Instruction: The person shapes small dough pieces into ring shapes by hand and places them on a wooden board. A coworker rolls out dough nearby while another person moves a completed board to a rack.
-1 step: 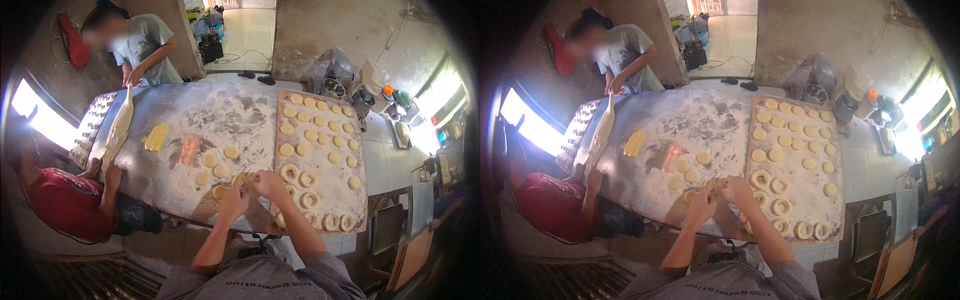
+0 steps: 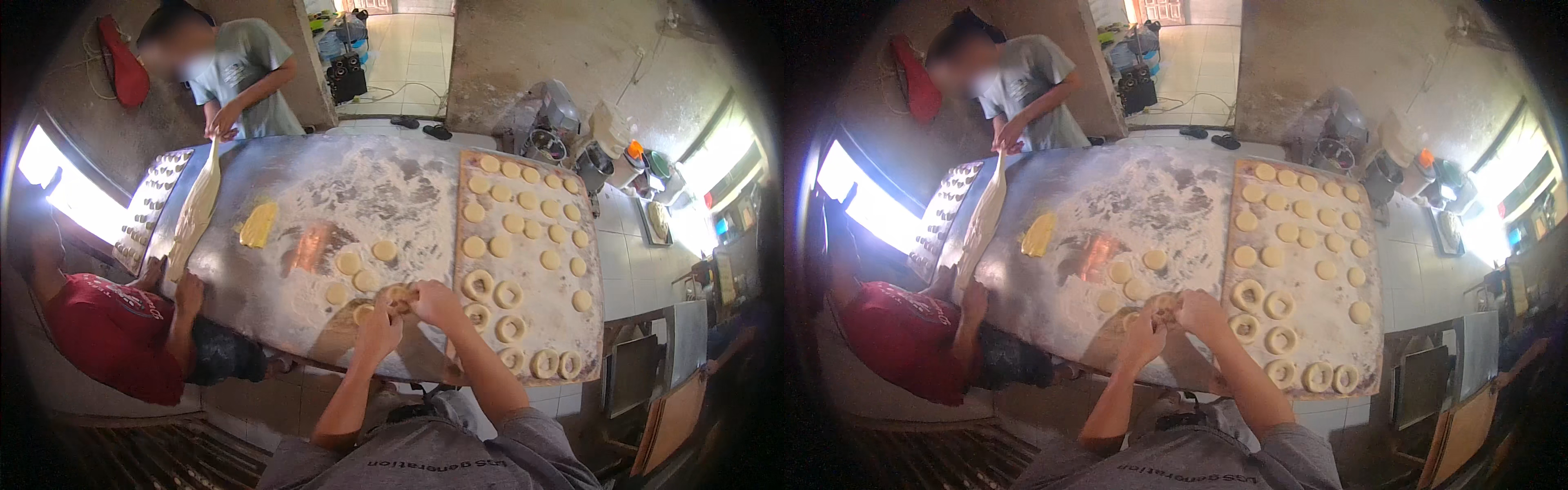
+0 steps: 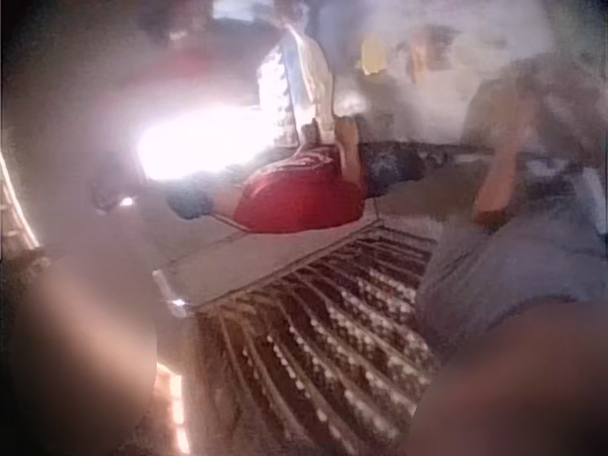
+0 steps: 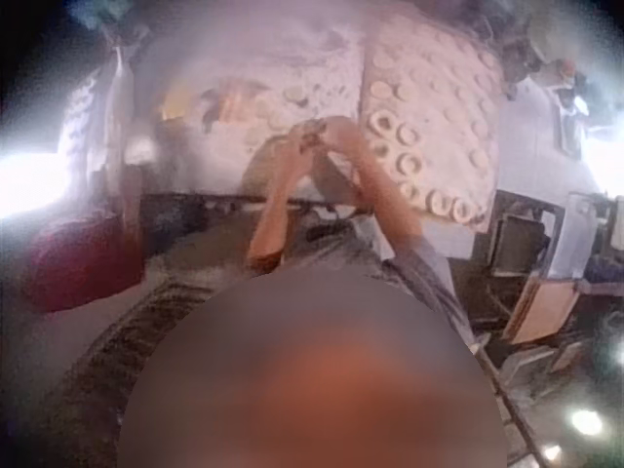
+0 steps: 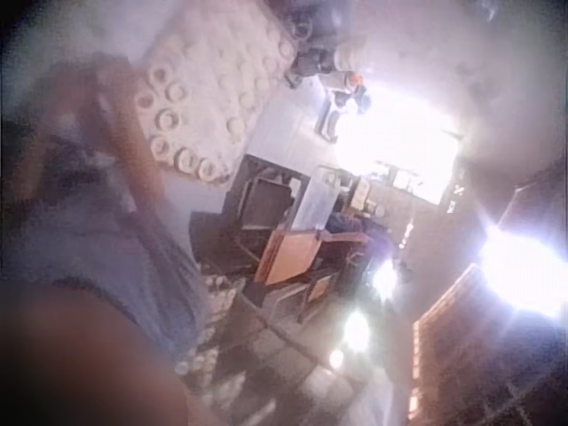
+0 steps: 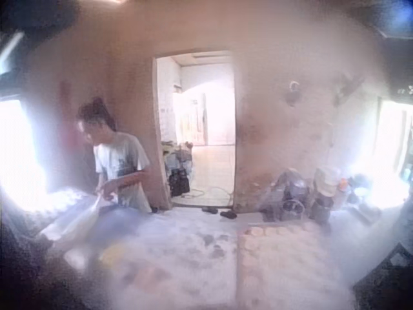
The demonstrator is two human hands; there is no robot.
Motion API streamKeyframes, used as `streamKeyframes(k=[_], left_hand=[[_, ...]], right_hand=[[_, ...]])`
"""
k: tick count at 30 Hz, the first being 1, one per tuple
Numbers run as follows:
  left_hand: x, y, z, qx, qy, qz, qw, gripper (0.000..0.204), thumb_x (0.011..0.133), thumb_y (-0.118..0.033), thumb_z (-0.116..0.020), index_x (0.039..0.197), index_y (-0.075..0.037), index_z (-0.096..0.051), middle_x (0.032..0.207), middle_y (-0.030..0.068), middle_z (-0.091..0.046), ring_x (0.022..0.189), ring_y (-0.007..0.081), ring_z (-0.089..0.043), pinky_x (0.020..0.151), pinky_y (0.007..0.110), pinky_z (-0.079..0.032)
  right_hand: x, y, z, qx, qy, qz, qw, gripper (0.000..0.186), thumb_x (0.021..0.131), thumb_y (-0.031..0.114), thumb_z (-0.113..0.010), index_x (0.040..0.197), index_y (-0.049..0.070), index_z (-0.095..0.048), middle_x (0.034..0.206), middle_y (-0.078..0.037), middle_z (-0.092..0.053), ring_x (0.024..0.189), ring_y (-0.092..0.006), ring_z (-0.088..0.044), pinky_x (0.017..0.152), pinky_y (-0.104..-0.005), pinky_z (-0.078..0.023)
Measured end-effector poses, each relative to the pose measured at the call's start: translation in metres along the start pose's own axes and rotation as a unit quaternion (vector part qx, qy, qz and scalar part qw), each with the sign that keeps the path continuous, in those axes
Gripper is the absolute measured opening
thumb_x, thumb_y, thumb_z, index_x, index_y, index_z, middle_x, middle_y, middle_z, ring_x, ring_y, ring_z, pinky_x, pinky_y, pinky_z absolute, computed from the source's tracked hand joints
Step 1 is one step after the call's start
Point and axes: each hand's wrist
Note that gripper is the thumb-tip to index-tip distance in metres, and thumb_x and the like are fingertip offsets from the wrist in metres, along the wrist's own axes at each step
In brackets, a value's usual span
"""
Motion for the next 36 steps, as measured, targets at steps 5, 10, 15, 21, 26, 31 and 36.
streamKeyframes(k=[5,10,15,21,26,31,36], left_hand=[[0.006,0.032,0.041,-0.041,0.004,0.066,0.997,0.034,0.095,-0.022,-0.049,0.122,-0.001,-0.05,0.089,0.0259,-0.067,0.086,0.0444,-0.064,0.076,0.051,-0.047],[0.02,0.035,0.067,-0.181,0.011,-0.035,0.983,0.03,0.091,-0.021,-0.063,0.111,0.002,-0.058,0.086,0.0192,-0.069,0.078,0.0266,-0.071,0.068,0.037,-0.054],[0.032,0.058,0.064,-0.348,0.031,-0.115,0.93,0.025,0.082,-0.011,-0.072,0.102,0.001,-0.064,0.087,0.0159,-0.07,0.078,0.0219,-0.071,0.067,0.031,-0.054],[0.037,0.025,0.069,-0.102,-0.131,-0.314,0.935,0.031,0.074,0.005,-0.064,0.104,0.0,-0.06,0.091,0.0179,-0.063,0.093,0.0276,-0.063,0.076,0.037,-0.051],[0.042,0.028,0.039,-0.298,-0.126,-0.302,0.897,0.04,0.085,-0.003,-0.06,0.122,-0.003,-0.044,0.102,0.014,-0.054,0.099,0.0227,-0.054,0.086,0.036,-0.047],[0.036,0.018,0.027,-0.577,0.099,-0.298,0.754,0.03,0.096,-0.02,-0.048,0.119,-0.001,-0.043,0.098,0.01,-0.051,0.091,0.0183,-0.051,0.079,0.033,-0.044],[0.031,-0.004,-0.005,-0.19,-0.095,-0.319,0.924,0.042,0.103,-0.035,-0.031,0.107,0.002,-0.051,0.085,0.0111,-0.052,0.066,0.0191,-0.048,0.067,0.033,-0.043]], right_hand=[[0.023,0.052,-0.031,0.058,-0.005,-0.009,0.998,0.022,0.081,0.014,-0.064,0.098,0.002,-0.055,0.088,-0.019,-0.064,0.084,-0.0369,-0.064,0.074,-0.0431,-0.051],[0.012,0.063,0.006,0.328,0.028,-0.025,0.944,0.029,0.081,0.009,-0.07,0.099,0.004,-0.047,0.087,-0.009,-0.059,0.079,-0.0205,-0.062,0.07,-0.0346,-0.05],[-0.002,0.09,0.017,0.369,-0.051,-0.025,0.928,0.034,0.08,0.006,-0.071,0.099,0.007,-0.043,0.087,-0.005,-0.055,0.081,-0.0144,-0.058,0.072,-0.0299,-0.049],[0.031,0.08,-0.038,0.116,-0.374,0.065,0.918,0.051,0.084,0.012,-0.064,0.13,0.003,-0.044,0.114,-0.012,-0.052,0.099,-0.0231,-0.057,0.087,-0.0344,-0.045],[-0.01,0.065,0.006,0.711,0.064,0.11,0.692,0.045,0.088,0.018,-0.058,0.129,0.005,-0.047,0.105,-0.008,-0.059,0.101,-0.0193,-0.058,0.09,-0.0302,-0.045],[-0.022,0.086,0.019,0.397,-0.177,-0.112,0.894,0.048,0.1,0.04,-0.04,0.136,0.009,-0.04,0.072,0.0,-0.051,0.06,-0.0102,-0.042,0.058,-0.0255,-0.034],[-0.054,0.07,0.043,0.574,-0.116,0.044,0.81,0.063,0.099,0.054,-0.036,0.143,0.009,-0.035,0.073,-0.005,-0.053,0.064,-0.0123,-0.045,0.062,-0.0278,-0.038]])
Point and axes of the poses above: each hand's wrist, its own x-axis towards the middle knuckle, its own z-axis out of the back of the hand, y = z × x
